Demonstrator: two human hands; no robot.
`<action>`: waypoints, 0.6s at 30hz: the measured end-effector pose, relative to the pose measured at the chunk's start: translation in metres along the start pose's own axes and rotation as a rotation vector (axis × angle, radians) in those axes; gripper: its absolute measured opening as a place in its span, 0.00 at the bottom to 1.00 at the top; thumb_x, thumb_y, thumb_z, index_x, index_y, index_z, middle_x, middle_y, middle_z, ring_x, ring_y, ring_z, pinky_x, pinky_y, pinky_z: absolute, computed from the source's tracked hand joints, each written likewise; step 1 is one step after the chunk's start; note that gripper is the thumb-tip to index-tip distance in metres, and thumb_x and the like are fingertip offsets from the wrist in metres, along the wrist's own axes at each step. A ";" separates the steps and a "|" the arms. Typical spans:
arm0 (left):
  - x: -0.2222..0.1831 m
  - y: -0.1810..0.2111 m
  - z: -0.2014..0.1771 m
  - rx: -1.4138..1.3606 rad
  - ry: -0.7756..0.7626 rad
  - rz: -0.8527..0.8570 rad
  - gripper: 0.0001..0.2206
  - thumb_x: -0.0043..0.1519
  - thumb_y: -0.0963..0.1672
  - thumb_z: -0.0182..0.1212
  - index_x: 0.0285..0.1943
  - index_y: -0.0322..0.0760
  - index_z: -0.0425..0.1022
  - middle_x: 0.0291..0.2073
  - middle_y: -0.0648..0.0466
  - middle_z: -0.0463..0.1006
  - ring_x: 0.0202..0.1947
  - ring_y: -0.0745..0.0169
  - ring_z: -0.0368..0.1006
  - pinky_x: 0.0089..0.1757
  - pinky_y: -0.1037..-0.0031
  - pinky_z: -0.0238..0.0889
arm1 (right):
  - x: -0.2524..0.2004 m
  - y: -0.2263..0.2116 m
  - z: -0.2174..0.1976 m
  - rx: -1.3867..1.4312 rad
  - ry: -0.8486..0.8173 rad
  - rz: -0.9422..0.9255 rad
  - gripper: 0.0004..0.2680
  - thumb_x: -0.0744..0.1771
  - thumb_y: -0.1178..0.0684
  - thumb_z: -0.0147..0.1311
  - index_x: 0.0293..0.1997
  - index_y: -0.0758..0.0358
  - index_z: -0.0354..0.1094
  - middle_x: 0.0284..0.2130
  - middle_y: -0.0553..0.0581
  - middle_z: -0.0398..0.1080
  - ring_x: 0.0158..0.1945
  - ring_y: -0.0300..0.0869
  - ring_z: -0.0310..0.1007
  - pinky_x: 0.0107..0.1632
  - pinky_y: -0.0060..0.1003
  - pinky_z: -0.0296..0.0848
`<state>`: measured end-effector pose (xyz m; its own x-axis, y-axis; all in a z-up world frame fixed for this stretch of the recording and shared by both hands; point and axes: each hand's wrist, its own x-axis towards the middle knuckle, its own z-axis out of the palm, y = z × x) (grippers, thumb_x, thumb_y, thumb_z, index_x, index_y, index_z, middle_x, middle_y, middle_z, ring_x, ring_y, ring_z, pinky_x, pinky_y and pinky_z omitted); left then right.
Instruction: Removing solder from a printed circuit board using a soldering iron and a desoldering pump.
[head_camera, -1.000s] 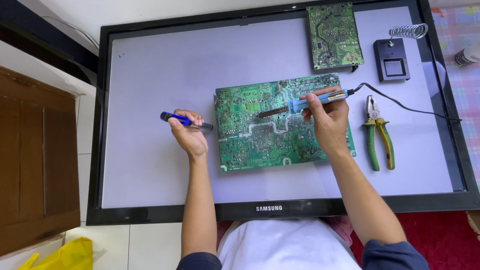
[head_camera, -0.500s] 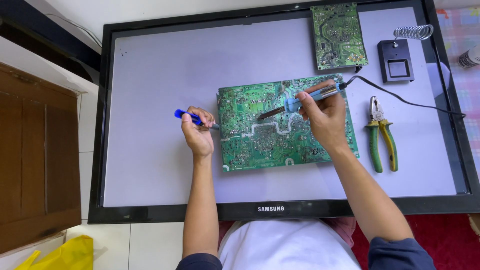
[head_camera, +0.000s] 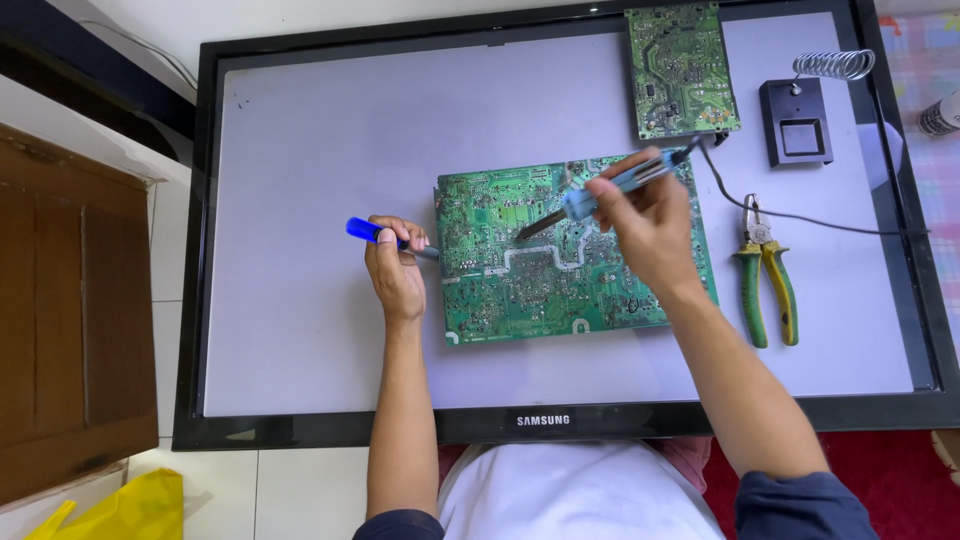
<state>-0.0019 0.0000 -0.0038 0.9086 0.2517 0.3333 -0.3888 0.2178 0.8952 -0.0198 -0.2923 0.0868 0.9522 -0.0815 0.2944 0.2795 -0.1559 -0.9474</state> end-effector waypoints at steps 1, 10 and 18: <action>0.000 0.000 0.001 0.001 0.003 0.001 0.12 0.76 0.46 0.38 0.40 0.40 0.61 0.25 0.55 0.61 0.29 0.64 0.62 0.41 0.73 0.66 | 0.000 0.001 0.000 0.000 -0.003 0.000 0.06 0.72 0.59 0.60 0.49 0.70 0.67 0.37 0.64 0.74 0.34 0.43 0.76 0.36 0.32 0.82; -0.008 0.000 0.016 0.014 0.114 -0.009 0.14 0.75 0.49 0.38 0.40 0.41 0.62 0.21 0.54 0.64 0.26 0.62 0.67 0.39 0.72 0.70 | -0.007 0.025 0.003 0.093 0.300 0.123 0.08 0.75 0.55 0.57 0.48 0.69 0.60 0.36 0.64 0.75 0.28 0.39 0.76 0.28 0.28 0.81; -0.009 -0.005 0.019 0.008 0.176 0.072 0.13 0.74 0.48 0.38 0.37 0.41 0.61 0.17 0.56 0.59 0.19 0.64 0.60 0.31 0.75 0.65 | 0.000 0.038 -0.009 0.176 0.250 0.069 0.07 0.75 0.54 0.56 0.47 0.66 0.62 0.36 0.64 0.77 0.27 0.38 0.75 0.26 0.27 0.76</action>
<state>-0.0053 -0.0212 -0.0061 0.8375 0.4277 0.3401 -0.4497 0.1859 0.8736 -0.0106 -0.3074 0.0523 0.9162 -0.3285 0.2294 0.2526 0.0292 -0.9671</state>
